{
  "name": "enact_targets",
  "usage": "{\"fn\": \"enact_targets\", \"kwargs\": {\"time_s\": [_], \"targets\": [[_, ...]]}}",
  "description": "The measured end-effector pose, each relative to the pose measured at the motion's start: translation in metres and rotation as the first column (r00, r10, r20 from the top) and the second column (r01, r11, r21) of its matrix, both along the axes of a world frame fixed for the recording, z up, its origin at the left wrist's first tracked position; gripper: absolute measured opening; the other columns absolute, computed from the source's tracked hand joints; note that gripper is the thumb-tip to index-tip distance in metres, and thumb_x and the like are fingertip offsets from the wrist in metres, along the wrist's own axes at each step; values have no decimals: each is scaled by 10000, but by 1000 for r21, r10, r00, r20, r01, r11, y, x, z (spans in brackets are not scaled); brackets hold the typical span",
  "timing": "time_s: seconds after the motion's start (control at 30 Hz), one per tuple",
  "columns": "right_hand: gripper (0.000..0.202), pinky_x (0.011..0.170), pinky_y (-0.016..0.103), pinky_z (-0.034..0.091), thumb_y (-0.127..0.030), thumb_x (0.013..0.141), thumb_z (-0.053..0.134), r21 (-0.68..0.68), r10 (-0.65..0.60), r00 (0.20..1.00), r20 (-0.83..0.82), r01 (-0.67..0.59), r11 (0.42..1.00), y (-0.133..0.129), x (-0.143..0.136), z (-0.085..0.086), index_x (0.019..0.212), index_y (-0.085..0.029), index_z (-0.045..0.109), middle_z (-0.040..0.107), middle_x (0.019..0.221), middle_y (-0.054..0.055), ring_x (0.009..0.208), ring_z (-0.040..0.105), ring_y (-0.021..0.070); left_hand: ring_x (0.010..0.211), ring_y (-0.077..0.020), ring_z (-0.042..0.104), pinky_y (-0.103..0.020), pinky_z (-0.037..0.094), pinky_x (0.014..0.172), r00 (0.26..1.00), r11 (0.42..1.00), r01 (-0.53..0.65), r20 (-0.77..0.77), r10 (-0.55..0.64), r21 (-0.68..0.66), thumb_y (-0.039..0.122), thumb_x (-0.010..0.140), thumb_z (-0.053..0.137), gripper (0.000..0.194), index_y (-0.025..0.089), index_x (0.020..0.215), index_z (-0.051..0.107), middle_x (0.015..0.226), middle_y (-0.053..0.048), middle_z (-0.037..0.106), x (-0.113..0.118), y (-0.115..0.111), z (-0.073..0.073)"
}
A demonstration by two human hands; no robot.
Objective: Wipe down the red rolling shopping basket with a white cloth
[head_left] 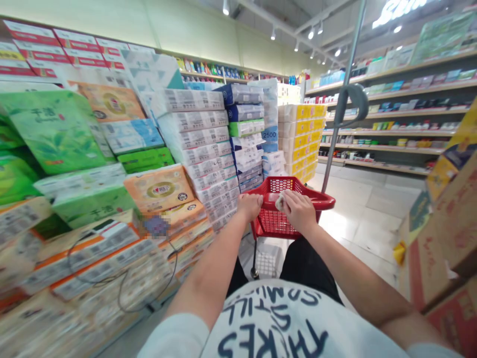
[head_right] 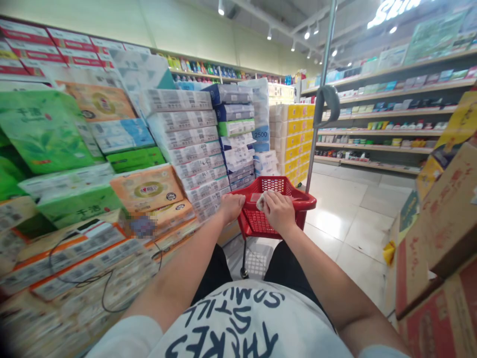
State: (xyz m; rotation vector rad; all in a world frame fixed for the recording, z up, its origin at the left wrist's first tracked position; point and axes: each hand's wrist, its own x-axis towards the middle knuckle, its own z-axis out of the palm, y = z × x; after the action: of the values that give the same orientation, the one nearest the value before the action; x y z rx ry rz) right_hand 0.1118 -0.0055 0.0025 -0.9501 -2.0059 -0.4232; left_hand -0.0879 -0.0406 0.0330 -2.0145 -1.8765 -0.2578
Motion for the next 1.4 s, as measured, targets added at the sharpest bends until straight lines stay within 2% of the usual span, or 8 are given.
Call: {"fn": "enact_targets", "kwargs": {"time_s": [0.2, 0.43, 0.67, 0.87, 1.07, 1.17, 1.3, 1.4], "targets": [[289, 766, 309, 416, -308, 929, 437, -240, -127, 991, 34, 131, 962, 11, -2, 19, 1067, -237, 681, 716, 1047, 42, 902, 641, 203, 859, -234, 631, -399, 384, 800, 1000, 1000, -4, 29, 4, 8, 324, 997, 240, 435, 218, 880, 645, 912, -65, 702, 4, -2, 0], [339, 972, 365, 362, -264, 938, 434, 56, -49, 998, -38, 51, 997, -3, -3, -11, 1199, -185, 635, 632, 1260, 86, 1163, 557, 226, 897, -232, 611, -410, 367, 832, 998, 1000, 10, 64, -12, 21, 365, 1004, 224, 454, 210, 922, 642, 923, -72, 691, 1, -6, -3], [305, 841, 335, 444, -281, 933, 438, -50, -134, 990, -42, 132, 990, 9, 1, 0, 1086, -180, 681, 699, 1125, 69, 997, 641, 218, 931, -230, 595, -416, 349, 857, 994, 999, 37, 102, -37, -2, 360, 1006, 202, 464, 210, 988, 641, 973, -74, 684, 0, -5, -6], [348, 985, 379, 392, -262, 931, 443, 103, -41, 999, -4, 41, 994, -7, -5, -12, 1219, -179, 621, 623, 1275, 80, 1171, 563, 233, 929, -243, 584, -434, 345, 858, 987, 996, 60, 148, -69, 61, 371, 1007, 205, 468, 194, 946, 634, 966, -73, 675, -10, -7, -9], [309, 875, 332, 463, -283, 950, 416, -46, -77, 994, 79, 81, 996, 9, -11, 10, 1093, -183, 671, 696, 1133, 72, 1014, 645, 206, 963, -238, 568, -437, 343, 898, 974, 987, 83, 198, -109, 137, 395, 1008, 222, 462, 186, 936, 628, 994, -71, 663, -15, -7, -15], [331, 891, 359, 451, -284, 968, 390, 5, -123, 990, 62, 123, 992, 5, -20, 9, 1108, -170, 668, 682, 1165, 80, 1048, 631, 224, 965, -238, 568, -443, 341, 916, 970, 988, 87, 215, -114, 132, 397, 1006, 229, 460, 194, 926, 633, 974, -66, 670, -16, -7, -14], [344, 984, 381, 403, -273, 959, 430, 132, -22, 995, 101, 9, 991, -10, -17, -4, 1237, -182, 610, 613, 1289, 77, 1186, 554, 227, 958, -238, 569, -445, 349, 910, 971, 989, 76, 216, -102, 125, 408, 1004, 218, 475, 195, 934, 637, 980, -72, 673, -16, -6, -13], [332, 959, 349, 427, -268, 944, 449, 92, 25, 991, 129, -37, 995, -7, -10, -1, 1221, -203, 621, 640, 1249, 67, 1143, 581, 208, 957, -237, 560, -447, 354, 906, 972, 990, 82, 210, -105, 117, 407, 1004, 210, 479, 206, 947, 641, 977, -67, 668, -14, -5, -13]]}}
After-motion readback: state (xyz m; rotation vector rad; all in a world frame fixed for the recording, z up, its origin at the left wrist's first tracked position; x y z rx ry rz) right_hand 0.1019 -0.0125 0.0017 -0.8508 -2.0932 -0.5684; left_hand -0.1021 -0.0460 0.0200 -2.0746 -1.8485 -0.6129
